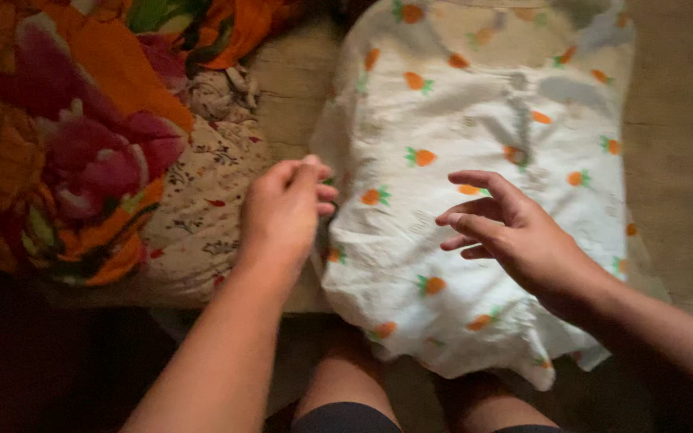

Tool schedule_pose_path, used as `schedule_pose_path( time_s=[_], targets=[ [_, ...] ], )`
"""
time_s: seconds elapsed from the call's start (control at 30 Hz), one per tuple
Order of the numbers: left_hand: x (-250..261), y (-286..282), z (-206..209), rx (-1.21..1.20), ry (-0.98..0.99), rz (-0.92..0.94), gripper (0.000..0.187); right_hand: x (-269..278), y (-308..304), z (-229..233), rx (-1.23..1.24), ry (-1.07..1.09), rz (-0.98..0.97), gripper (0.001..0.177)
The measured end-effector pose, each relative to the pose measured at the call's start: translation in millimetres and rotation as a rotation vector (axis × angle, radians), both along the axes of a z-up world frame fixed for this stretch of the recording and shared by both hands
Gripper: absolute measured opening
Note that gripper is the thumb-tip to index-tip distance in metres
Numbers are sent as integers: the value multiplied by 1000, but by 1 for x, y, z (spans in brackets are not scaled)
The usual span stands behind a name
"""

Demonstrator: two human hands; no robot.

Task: The person removes baby clothes from a suitcase and folds them on a bed.

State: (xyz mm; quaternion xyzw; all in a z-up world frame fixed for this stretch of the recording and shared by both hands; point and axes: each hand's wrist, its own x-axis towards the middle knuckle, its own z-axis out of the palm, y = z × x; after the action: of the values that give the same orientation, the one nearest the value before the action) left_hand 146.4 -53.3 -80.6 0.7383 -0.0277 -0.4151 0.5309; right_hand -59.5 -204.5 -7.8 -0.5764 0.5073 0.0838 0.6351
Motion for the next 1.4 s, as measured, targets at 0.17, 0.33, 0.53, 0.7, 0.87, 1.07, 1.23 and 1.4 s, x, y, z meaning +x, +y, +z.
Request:
schedule_pose_path(
  time_s=[0.17,0.33,0.53,0.7,0.87,1.07,1.23,1.4],
  targets=[
    [36,6,-28,232,72,-145,23,50,6,-17,54,195,16,54],
    [49,19,-54,635,-48,-540,28,56,11,-22,82,311,15,55],
    [62,15,-104,745,15,-871,41,60,14,-22,22,360,50,57],
    [75,10,-179,632,74,-860,58,66,24,-21,-81,326,110,60],
    [63,20,-196,319,50,-831,50,78,42,-13,-329,381,191,53],
    [67,16,-72,373,72,-592,30,107,55,-32,160,253,54,36],
    [73,13,-16,-7,457,-421,30,129,82,-52,281,230,52,53],
    [98,27,-28,-115,531,-105,35,125,84,-47,437,71,-276,47]
  ],
)
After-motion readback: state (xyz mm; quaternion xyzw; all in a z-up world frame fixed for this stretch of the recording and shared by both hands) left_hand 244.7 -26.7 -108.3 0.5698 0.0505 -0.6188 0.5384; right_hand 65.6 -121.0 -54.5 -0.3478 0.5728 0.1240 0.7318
